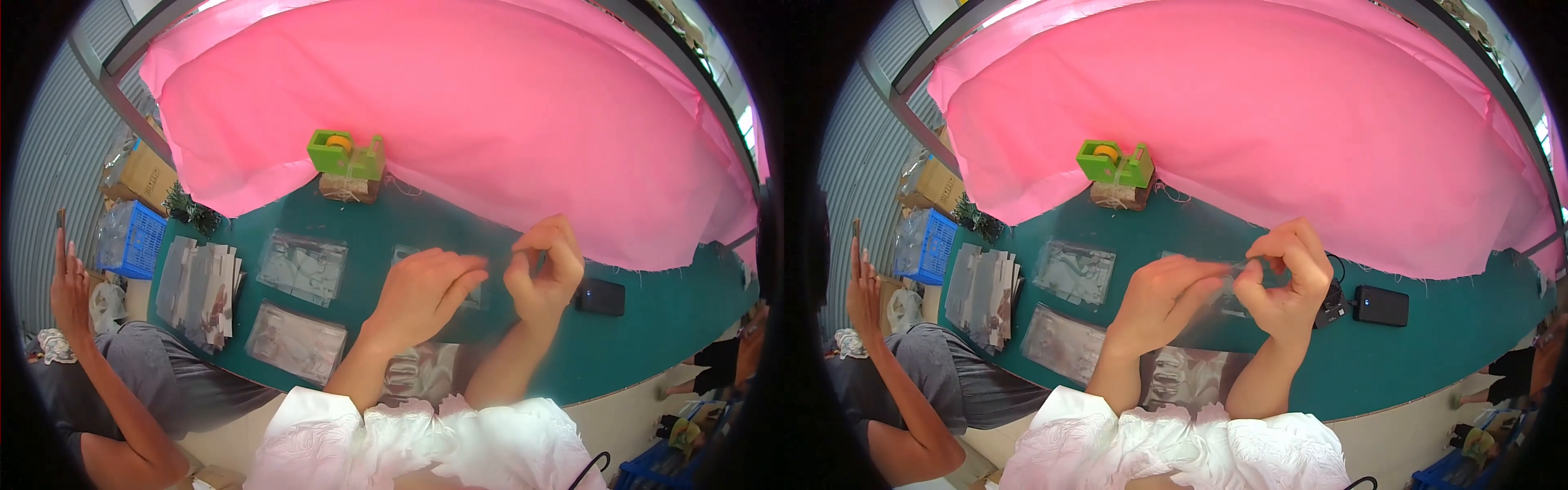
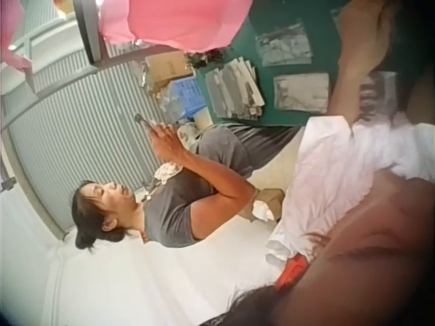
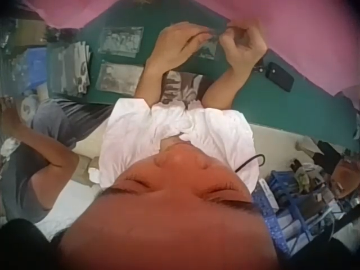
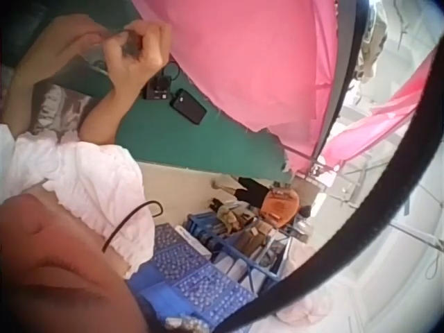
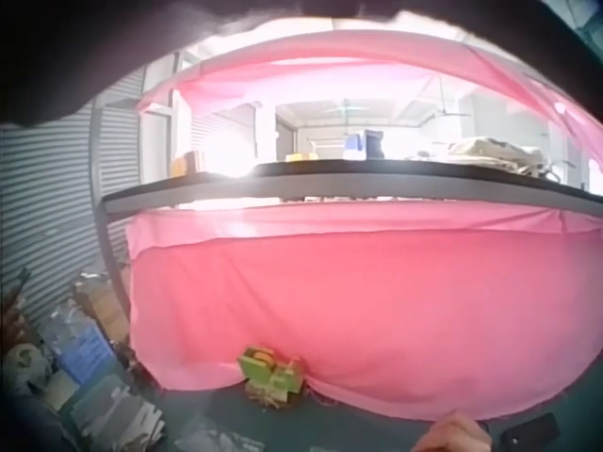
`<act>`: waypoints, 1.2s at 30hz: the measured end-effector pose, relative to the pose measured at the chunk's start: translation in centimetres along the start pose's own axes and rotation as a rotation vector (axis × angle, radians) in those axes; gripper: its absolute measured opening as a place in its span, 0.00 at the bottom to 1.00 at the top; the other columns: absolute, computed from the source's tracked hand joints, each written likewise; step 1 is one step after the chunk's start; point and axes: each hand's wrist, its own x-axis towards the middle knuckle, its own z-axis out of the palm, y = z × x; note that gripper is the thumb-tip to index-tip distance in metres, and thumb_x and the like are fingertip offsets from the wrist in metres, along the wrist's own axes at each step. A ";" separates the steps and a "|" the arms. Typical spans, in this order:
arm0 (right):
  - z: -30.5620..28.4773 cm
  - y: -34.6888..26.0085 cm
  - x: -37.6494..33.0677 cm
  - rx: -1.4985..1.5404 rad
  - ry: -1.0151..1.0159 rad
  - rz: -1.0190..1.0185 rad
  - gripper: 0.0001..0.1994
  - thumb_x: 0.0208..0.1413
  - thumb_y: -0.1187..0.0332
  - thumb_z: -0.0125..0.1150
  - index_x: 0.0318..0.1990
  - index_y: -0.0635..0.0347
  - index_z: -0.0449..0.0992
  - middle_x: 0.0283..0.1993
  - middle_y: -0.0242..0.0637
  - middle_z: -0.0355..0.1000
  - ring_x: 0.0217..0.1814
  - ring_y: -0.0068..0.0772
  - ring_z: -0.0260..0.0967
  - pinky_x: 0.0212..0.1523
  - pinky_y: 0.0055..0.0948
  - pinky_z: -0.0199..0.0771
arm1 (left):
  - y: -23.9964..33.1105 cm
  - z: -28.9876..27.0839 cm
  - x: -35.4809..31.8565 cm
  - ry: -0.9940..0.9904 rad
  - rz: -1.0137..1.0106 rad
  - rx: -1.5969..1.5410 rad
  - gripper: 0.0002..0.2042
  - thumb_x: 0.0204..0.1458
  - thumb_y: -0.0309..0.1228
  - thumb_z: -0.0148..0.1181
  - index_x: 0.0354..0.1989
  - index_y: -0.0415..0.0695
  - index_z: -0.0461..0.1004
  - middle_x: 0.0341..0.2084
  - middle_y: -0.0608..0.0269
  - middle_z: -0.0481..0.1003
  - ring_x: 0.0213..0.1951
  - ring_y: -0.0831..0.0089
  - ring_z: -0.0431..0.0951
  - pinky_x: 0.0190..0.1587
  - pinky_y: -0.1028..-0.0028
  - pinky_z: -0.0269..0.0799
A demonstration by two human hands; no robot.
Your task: Place small components into plastic zip-lock bags at a manual workstation.
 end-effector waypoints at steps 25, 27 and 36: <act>-0.6 0.2 0.1 -0.022 0.074 0.019 0.07 0.33 0.83 0.49 0.23 0.64 0.69 0.27 0.33 0.61 0.26 0.22 0.56 0.24 0.19 0.54 | -0.3 -0.1 -0.1 0.000 0.036 0.058 0.10 0.49 0.29 0.61 0.39 0.42 0.79 0.23 0.59 0.76 0.27 0.62 0.74 0.32 0.68 0.69; -0.6 0.3 0.1 -0.043 0.081 0.043 0.07 0.33 0.83 0.49 0.23 0.64 0.69 0.27 0.34 0.61 0.27 0.22 0.56 0.24 0.19 0.54 | -0.3 -0.1 -0.2 -0.032 0.024 0.046 0.10 0.49 0.30 0.61 0.39 0.42 0.79 0.23 0.59 0.76 0.27 0.62 0.74 0.32 0.68 0.69; -0.6 0.8 0.1 -0.042 0.173 0.008 0.08 0.28 0.81 0.51 0.22 0.61 0.71 0.24 0.32 0.64 0.21 0.22 0.55 0.22 0.21 0.51 | -0.6 -0.1 -0.4 0.010 0.048 0.066 0.13 0.48 0.32 0.63 0.43 0.44 0.79 0.22 0.60 0.75 0.25 0.62 0.72 0.30 0.67 0.67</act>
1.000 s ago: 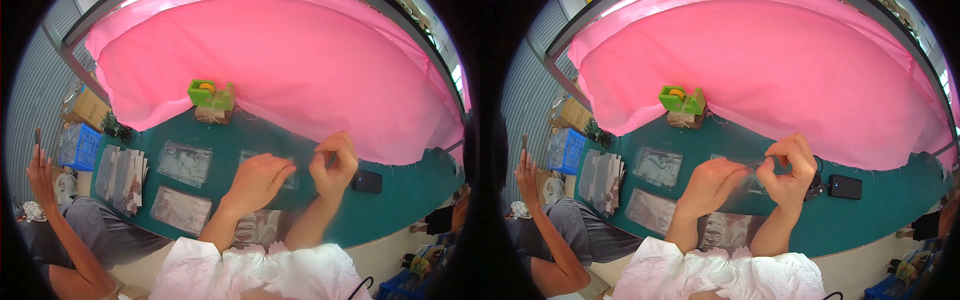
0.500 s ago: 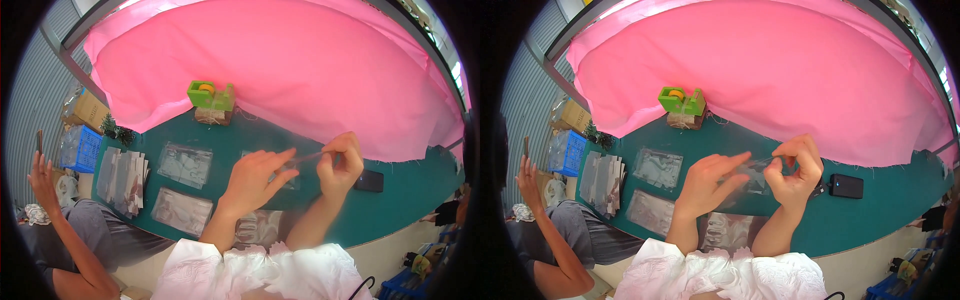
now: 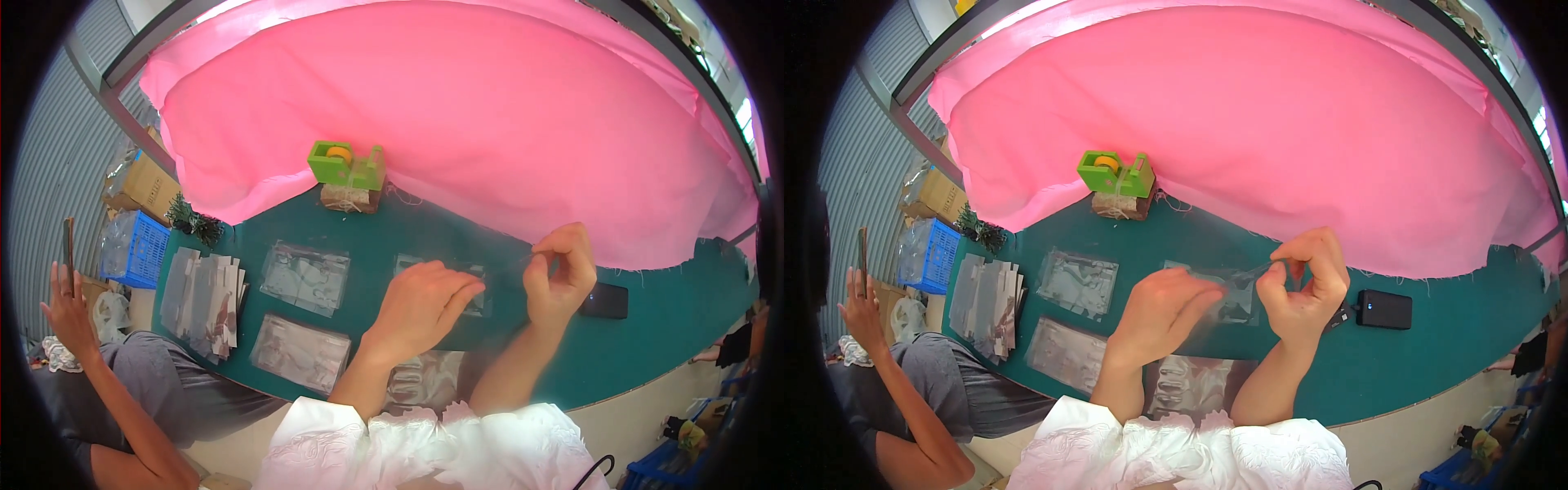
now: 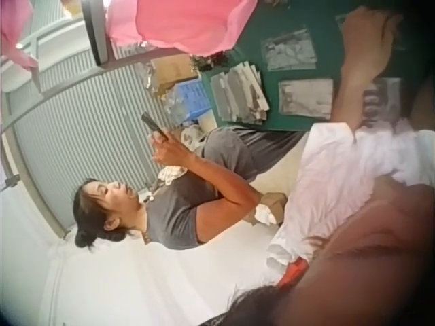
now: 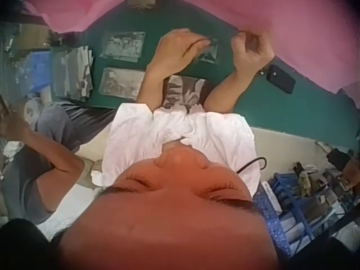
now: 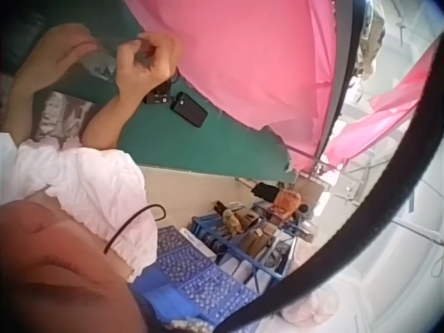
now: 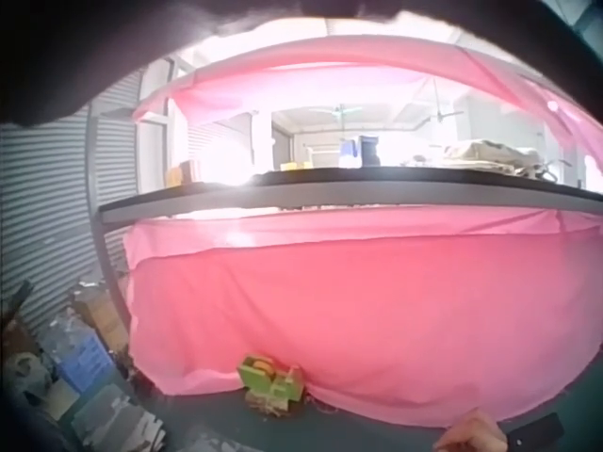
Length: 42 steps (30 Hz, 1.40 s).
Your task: Place small components into plastic zip-lock bags at a manual workstation.
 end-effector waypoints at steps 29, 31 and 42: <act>-3.1 2.1 0.1 -0.031 0.047 0.080 0.06 0.38 0.82 0.48 0.26 0.64 0.68 0.30 0.30 0.61 0.31 0.20 0.55 0.31 0.18 0.54 | -0.6 0.5 0.7 -0.050 0.043 0.155 0.11 0.47 0.32 0.63 0.37 0.43 0.80 0.22 0.62 0.73 0.28 0.64 0.71 0.32 0.68 0.68; -2.0 1.4 0.1 0.006 0.051 0.078 0.06 0.38 0.83 0.48 0.26 0.64 0.68 0.30 0.30 0.61 0.31 0.20 0.54 0.31 0.18 0.53 | -1.2 -0.5 -0.2 -0.051 0.107 0.185 0.15 0.46 0.33 0.64 0.43 0.43 0.79 0.23 0.63 0.73 0.28 0.65 0.70 0.32 0.68 0.67; -2.9 2.7 0.1 -0.022 0.179 0.060 0.06 0.37 0.82 0.50 0.25 0.62 0.70 0.28 0.29 0.63 0.27 0.17 0.54 0.26 0.17 0.53 | -1.3 0.1 0.5 -0.062 0.079 0.088 0.16 0.45 0.31 0.65 0.44 0.43 0.78 0.24 0.61 0.74 0.28 0.63 0.71 0.33 0.68 0.67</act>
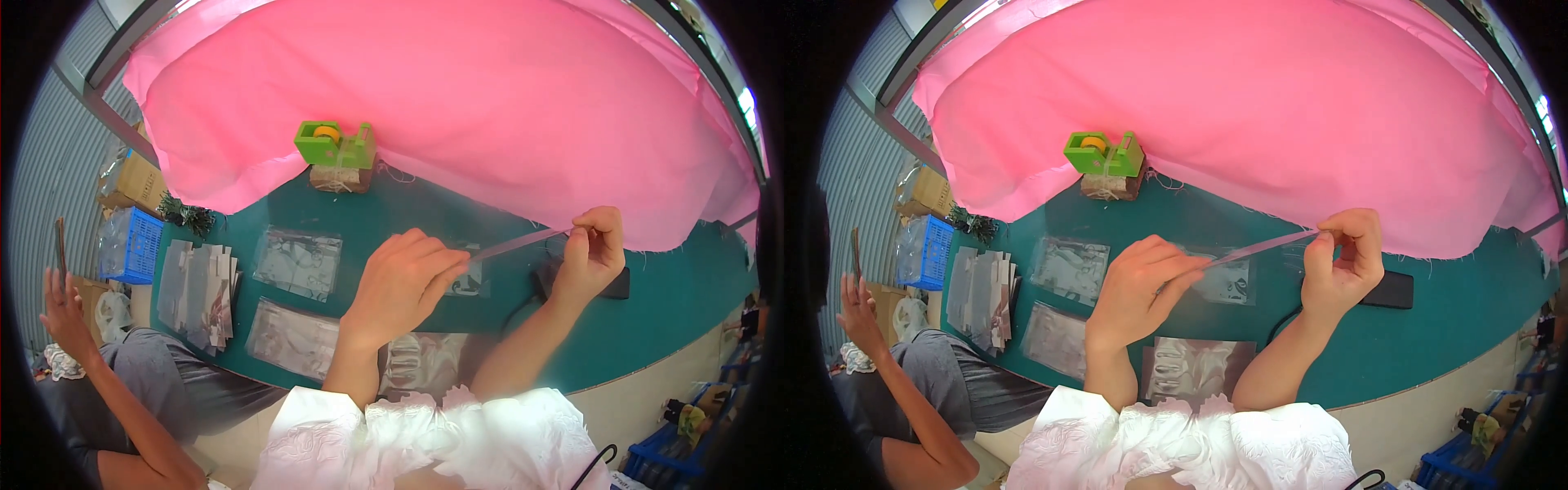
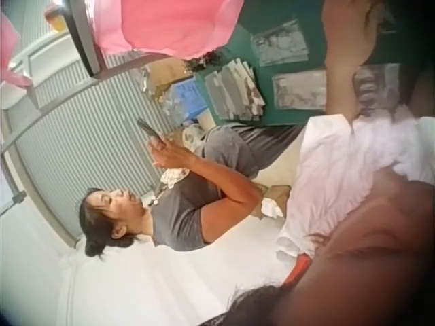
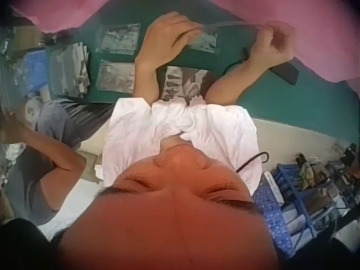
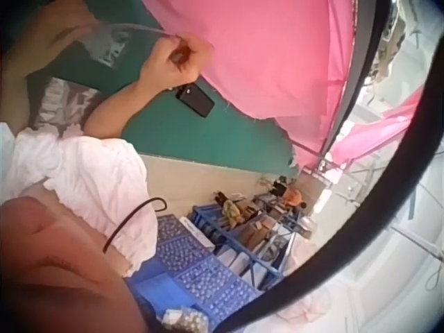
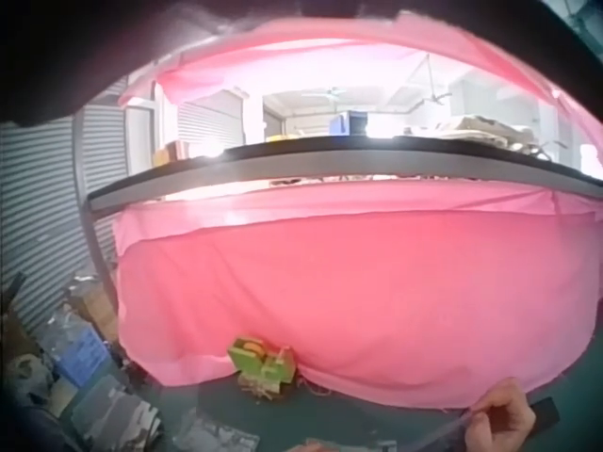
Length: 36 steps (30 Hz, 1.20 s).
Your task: Place small components into plastic zip-lock bags at a manual workstation.
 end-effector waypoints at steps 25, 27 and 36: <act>0.4 -0.3 -0.3 0.090 -0.038 0.031 0.07 0.37 0.82 0.50 0.26 0.63 0.70 0.30 0.30 0.62 0.28 0.17 0.53 0.28 0.18 0.52 | 1.0 -2.5 -0.7 -0.013 -0.059 -0.046 0.15 0.44 0.28 0.64 0.44 0.44 0.79 0.23 0.62 0.75 0.28 0.65 0.70 0.35 0.69 0.66; 0.2 -0.4 0.0 0.106 0.008 0.026 0.07 0.37 0.82 0.49 0.26 0.63 0.70 0.30 0.30 0.62 0.28 0.17 0.53 0.27 0.18 0.52 | 1.1 -2.6 -0.6 0.047 -0.063 -0.054 0.16 0.43 0.27 0.65 0.44 0.44 0.80 0.23 0.62 0.75 0.28 0.65 0.71 0.35 0.69 0.67; -0.1 -0.3 0.0 0.288 0.034 0.210 0.07 0.39 0.82 0.47 0.26 0.63 0.70 0.29 0.28 0.61 0.28 0.17 0.54 0.28 0.18 0.54 | 0.2 -2.5 -1.1 0.415 -0.149 -0.359 0.18 0.44 0.20 0.64 0.47 0.40 0.76 0.28 0.62 0.77 0.31 0.74 0.75 0.35 0.74 0.69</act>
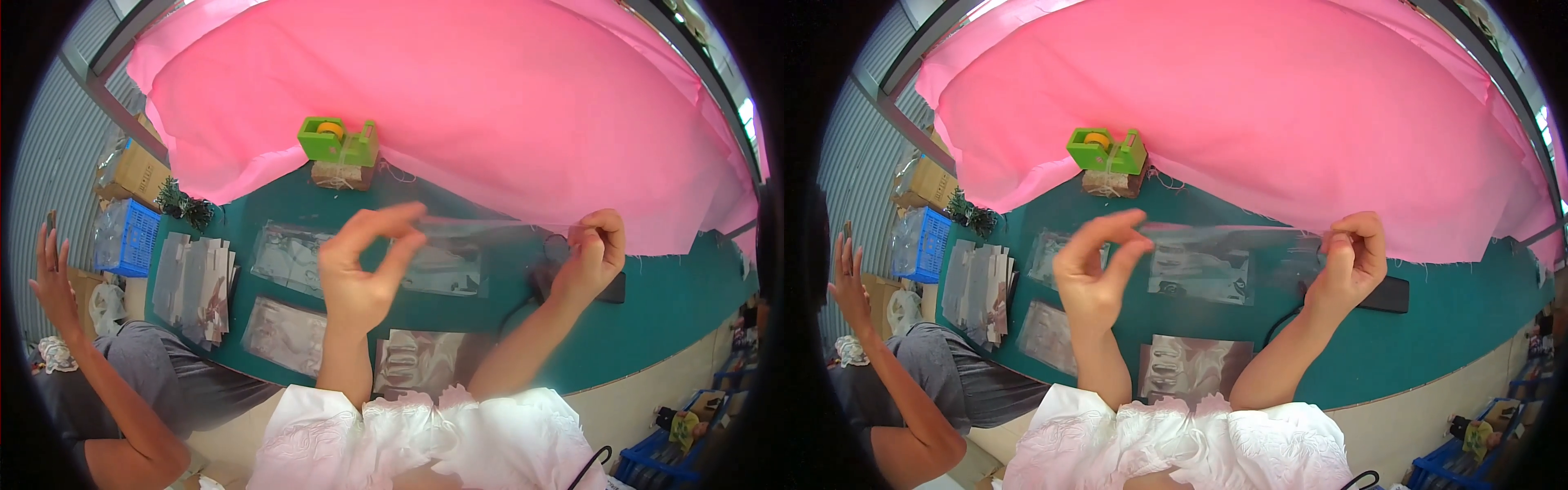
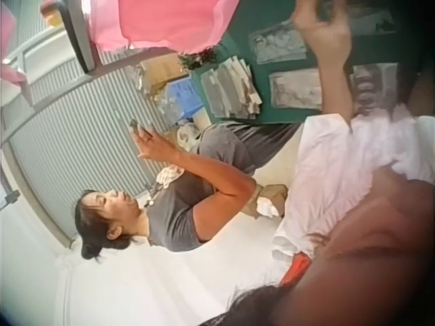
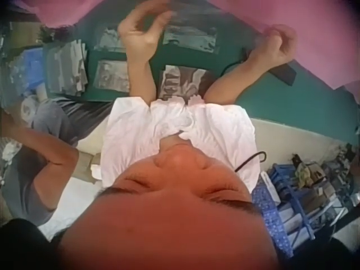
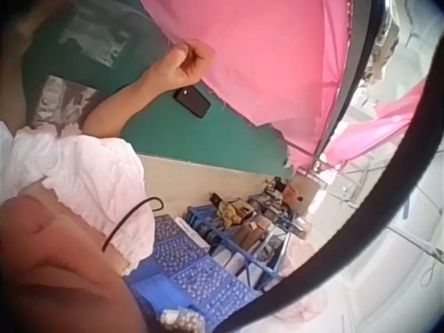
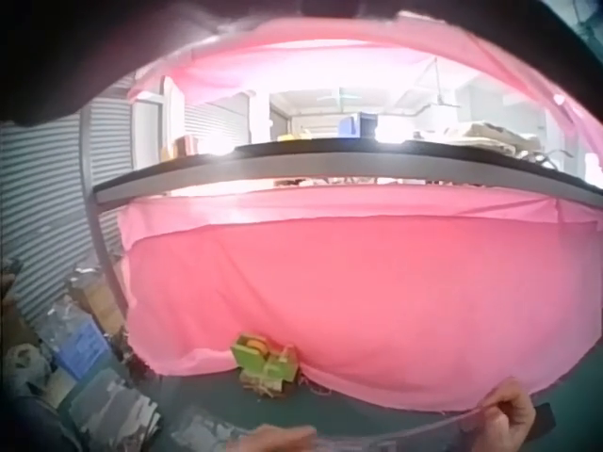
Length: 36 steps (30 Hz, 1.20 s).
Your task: Place small components into plastic zip-lock bags at a manual workstation.
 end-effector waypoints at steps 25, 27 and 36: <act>4.3 -0.1 -2.5 0.489 -0.788 0.477 0.11 0.47 0.84 0.62 0.38 0.66 0.70 0.36 0.33 0.70 0.37 0.21 0.71 0.39 0.22 0.73 | 1.6 0.6 0.6 -0.104 0.288 0.495 0.25 0.35 0.29 0.69 0.48 0.48 0.77 0.27 0.67 0.68 0.30 0.67 0.68 0.38 0.70 0.60; 4.5 -0.2 -2.7 0.480 -0.758 0.462 0.11 0.47 0.85 0.62 0.37 0.65 0.69 0.35 0.34 0.70 0.36 0.21 0.70 0.39 0.22 0.74 | 1.5 0.8 0.4 -0.133 0.232 0.451 0.26 0.36 0.30 0.69 0.50 0.48 0.76 0.25 0.67 0.66 0.28 0.68 0.66 0.36 0.70 0.59; 5.3 -1.6 -2.3 -0.139 -0.812 -0.161 0.15 0.39 0.82 0.67 0.39 0.66 0.77 0.31 0.38 0.70 0.33 0.30 0.70 0.34 0.25 0.68 | 1.4 0.3 0.2 -0.220 0.155 0.567 0.24 0.43 0.32 0.66 0.53 0.49 0.75 0.22 0.69 0.63 0.24 0.72 0.63 0.31 0.72 0.55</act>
